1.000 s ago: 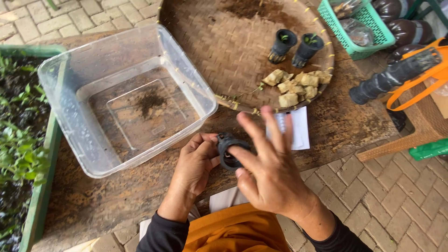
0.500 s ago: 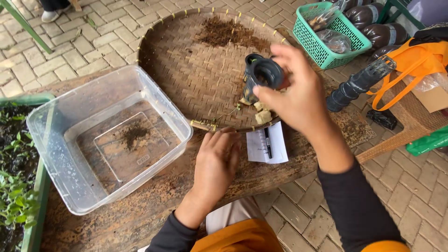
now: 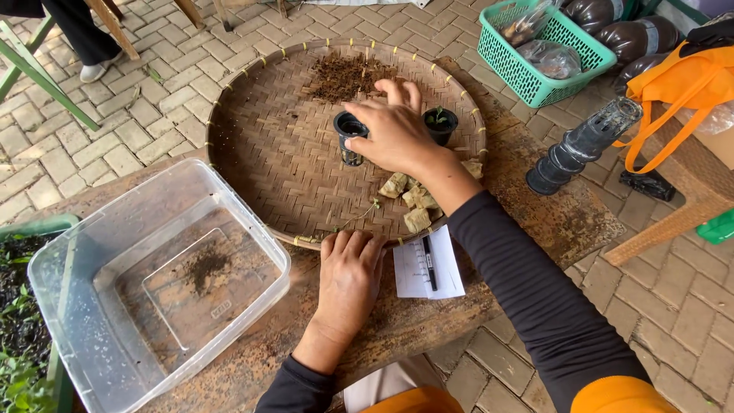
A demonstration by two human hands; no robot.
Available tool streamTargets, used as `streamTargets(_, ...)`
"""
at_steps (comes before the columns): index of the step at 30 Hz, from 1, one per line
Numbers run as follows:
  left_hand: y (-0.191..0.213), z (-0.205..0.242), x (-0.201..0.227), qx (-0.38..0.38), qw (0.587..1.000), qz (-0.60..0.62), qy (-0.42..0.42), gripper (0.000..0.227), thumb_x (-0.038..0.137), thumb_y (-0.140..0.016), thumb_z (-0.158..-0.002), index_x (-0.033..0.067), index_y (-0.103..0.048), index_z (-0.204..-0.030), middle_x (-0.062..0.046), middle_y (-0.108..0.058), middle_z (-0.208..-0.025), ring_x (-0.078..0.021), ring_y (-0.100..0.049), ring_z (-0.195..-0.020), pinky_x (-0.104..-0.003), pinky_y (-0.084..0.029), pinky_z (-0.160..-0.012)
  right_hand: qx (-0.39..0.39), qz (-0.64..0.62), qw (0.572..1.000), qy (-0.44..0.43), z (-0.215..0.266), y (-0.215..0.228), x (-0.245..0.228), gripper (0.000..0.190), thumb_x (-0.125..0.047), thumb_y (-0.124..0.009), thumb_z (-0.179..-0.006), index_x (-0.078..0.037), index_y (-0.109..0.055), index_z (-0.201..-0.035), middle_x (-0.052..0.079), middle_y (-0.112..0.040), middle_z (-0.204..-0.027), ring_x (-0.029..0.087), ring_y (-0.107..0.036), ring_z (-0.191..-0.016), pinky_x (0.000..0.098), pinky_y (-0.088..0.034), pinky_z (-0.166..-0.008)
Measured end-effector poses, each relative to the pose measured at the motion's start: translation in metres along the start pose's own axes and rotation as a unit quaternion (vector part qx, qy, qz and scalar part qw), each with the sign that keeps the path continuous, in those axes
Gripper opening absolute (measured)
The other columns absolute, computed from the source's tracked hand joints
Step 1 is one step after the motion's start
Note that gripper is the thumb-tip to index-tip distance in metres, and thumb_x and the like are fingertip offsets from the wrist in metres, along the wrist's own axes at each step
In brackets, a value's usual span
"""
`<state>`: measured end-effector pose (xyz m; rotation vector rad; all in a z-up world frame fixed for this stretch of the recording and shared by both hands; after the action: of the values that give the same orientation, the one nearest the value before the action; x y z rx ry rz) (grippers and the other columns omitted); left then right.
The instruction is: The person is preparing and planting small seedlings into hydroponic net pots using rockwool cubes.
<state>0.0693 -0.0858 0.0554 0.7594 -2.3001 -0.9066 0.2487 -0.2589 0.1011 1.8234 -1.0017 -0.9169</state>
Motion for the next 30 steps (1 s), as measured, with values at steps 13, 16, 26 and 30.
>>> streamTargets(13,0.015,-0.004,0.004,-0.009,0.996,0.087,0.033,0.023,0.006,-0.072,-0.082,0.0051,-0.07,-0.106,-0.008,-0.065,-0.094,-0.0281,-0.059,-0.093,-0.044,-0.042,-0.09,-0.062,0.059,0.996,-0.019,0.012,-0.009,0.004,0.061,-0.037,-0.081,-0.082,-0.009,-0.066,-0.134,0.01,-0.072,-0.12,0.038,-0.036,-0.145,0.0641,0.006,-0.119)
streamTargets(16,0.017,-0.002,0.005,-0.011,0.994,0.099,0.037,0.025,0.005,-0.072,-0.079,0.006,-0.071,-0.104,-0.008,-0.066,-0.095,-0.0277,-0.059,-0.094,-0.044,-0.042,-0.09,-0.047,0.058,0.997,-0.007,0.016,-0.004,0.009,0.057,-0.036,-0.084,-0.081,-0.011,-0.069,-0.129,0.011,-0.072,-0.121,0.036,-0.037,-0.145,0.0647,0.006,-0.119)
streamTargets(26,0.013,0.002,0.003,-0.021,0.996,0.079,0.038,0.028,0.006,-0.073,-0.08,0.0054,-0.073,-0.108,-0.007,-0.067,-0.096,-0.0259,-0.06,-0.094,-0.044,-0.041,-0.092,0.003,-0.043,0.998,-0.034,0.05,0.069,0.028,0.075,-0.035,-0.084,-0.085,-0.009,-0.051,-0.147,0.017,-0.052,-0.147,0.038,-0.035,-0.144,0.0568,-0.007,-0.117)
streamTargets(30,0.012,0.002,0.005,-0.026,0.996,0.076,0.046,0.027,0.008,-0.074,-0.08,0.0052,-0.073,-0.107,-0.008,-0.067,-0.095,-0.0262,-0.06,-0.093,-0.045,-0.042,-0.092,0.04,-0.038,0.996,-0.077,0.096,0.108,0.065,0.031,-0.021,-0.075,-0.096,-0.011,-0.07,-0.125,0.009,-0.071,-0.129,0.027,-0.066,-0.117,0.0465,-0.043,-0.115)
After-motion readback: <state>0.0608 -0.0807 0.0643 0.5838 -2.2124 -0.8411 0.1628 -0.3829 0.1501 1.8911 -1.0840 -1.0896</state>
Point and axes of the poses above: each hand's wrist, its own z-axis away from the middle knuckle, its own y-axis out of the back of the hand, x = y × z, the point moved 1 cm from there along -z, towards the middle knuckle
